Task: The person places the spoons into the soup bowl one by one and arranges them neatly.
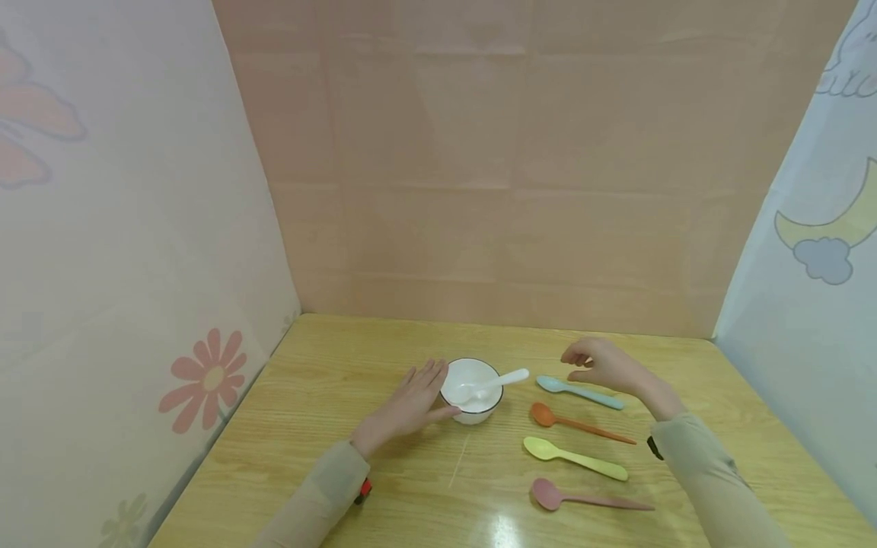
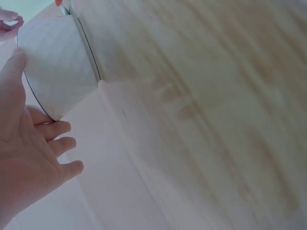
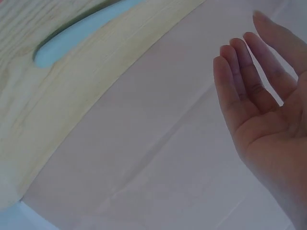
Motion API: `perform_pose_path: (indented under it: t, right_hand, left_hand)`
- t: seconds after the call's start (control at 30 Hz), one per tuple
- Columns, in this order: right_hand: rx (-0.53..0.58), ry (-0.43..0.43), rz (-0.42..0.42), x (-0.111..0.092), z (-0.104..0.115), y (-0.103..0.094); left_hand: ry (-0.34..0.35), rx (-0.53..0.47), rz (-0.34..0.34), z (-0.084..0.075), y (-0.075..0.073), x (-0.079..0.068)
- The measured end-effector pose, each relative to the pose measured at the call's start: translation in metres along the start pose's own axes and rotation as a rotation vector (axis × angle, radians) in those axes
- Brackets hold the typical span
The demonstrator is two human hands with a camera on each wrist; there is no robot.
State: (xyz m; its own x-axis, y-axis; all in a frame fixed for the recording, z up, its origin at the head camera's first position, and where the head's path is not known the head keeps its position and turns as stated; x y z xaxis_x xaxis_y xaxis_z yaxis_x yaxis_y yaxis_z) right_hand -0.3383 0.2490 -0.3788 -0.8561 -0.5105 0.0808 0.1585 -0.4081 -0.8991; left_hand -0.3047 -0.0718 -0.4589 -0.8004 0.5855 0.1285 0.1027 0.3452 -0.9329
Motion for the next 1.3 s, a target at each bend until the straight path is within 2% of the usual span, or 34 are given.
perform_pose_path:
  t: [0.33,0.57,1.3]
  right_hand:
    - [-0.007,0.005,-0.014,-0.01,-0.019,0.004]
    - [0.006,0.015,-0.013,-0.016,-0.031,0.009]
    - [-0.016,0.061,0.003,-0.035,-0.061,0.019]
  left_hand:
    - [0.007,0.012,-0.003,0.001,0.0,0.0]
    - [-0.015,0.005,0.004,0.002,0.001,-0.001]
    - [0.006,0.004,-0.011,-0.003,-0.001,-0.001]
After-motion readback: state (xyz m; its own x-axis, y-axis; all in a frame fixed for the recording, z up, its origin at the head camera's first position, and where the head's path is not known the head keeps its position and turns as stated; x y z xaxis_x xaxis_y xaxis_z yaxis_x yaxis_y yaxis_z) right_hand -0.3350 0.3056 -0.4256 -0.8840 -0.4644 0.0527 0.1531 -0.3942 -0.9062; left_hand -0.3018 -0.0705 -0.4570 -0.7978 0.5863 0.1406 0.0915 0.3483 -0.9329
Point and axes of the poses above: each hand's wrist, its own x-axis towards the middle knuckle, its own y-axis out of the palm, z = x × y, the point moved 5 cm from there along x, towards the middle knuckle, and after that the axes turned 3 degrees about y, right-handed, at the moved point
